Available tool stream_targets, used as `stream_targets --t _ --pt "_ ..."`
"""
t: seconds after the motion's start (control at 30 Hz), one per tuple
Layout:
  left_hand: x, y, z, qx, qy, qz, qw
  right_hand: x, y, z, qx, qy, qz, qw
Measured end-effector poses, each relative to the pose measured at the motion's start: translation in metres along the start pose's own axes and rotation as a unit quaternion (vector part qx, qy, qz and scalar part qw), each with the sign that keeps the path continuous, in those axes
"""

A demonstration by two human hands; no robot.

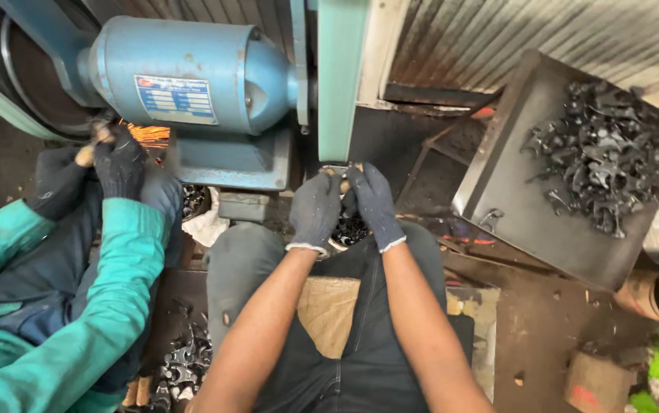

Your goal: The person grinds small metal parts against a belt grinder, holding each piece with gloved hands and moving it across the belt to smooth edges. Finished parts are placed on a nearby metal tray.

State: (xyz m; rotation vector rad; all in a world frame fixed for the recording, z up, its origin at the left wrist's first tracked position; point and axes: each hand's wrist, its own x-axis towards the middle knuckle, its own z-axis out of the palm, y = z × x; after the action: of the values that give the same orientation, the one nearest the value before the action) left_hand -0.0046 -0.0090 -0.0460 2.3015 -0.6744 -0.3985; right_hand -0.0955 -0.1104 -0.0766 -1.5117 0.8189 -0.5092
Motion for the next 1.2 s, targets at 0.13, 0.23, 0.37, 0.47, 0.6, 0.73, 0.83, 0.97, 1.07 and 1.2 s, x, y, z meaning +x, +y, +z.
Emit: stream_targets --t 0.13,0.23,0.37,0.47,0.6,0.73,0.83,0.97,1.07,1.2 --pt "0.008 -0.006 0.023 0.025 0.042 0.053 0.997 0.02 0.018 0.002 0.003 0.017 -0.05 0.999" --pt "0.011 -0.008 0.039 -0.008 0.036 0.089 0.995 0.025 0.032 -0.003 -0.001 0.036 -0.064 0.997" --pt "0.013 -0.002 0.04 0.089 -0.016 0.143 0.986 0.012 0.033 -0.013 -0.006 0.07 -0.037 0.997" --pt "0.008 0.002 0.017 0.035 -0.013 0.17 0.985 -0.012 0.018 -0.014 0.043 0.067 -0.045 0.996" --pt "-0.009 0.002 -0.027 -0.028 -0.018 0.185 0.982 -0.042 -0.003 -0.01 -0.173 0.077 -0.286 0.939" --pt "-0.027 0.002 -0.06 -0.133 -0.089 0.056 0.986 -0.057 -0.016 -0.005 -0.254 -0.066 -0.088 0.961" --pt "-0.034 0.001 -0.07 -0.188 -0.113 0.019 0.976 -0.062 -0.019 -0.002 -0.014 -0.099 -0.149 0.984" --pt "-0.034 -0.006 -0.064 -0.231 -0.202 -0.034 0.951 -0.066 -0.019 -0.001 0.187 -0.185 0.002 0.965" --pt "-0.024 -0.016 -0.049 -0.298 -0.23 -0.038 0.926 -0.062 -0.017 -0.004 0.231 -0.213 0.035 0.949" --pt "-0.003 -0.032 -0.019 -0.121 -0.131 0.034 0.983 -0.034 -0.009 -0.001 0.19 -0.181 0.086 0.961"
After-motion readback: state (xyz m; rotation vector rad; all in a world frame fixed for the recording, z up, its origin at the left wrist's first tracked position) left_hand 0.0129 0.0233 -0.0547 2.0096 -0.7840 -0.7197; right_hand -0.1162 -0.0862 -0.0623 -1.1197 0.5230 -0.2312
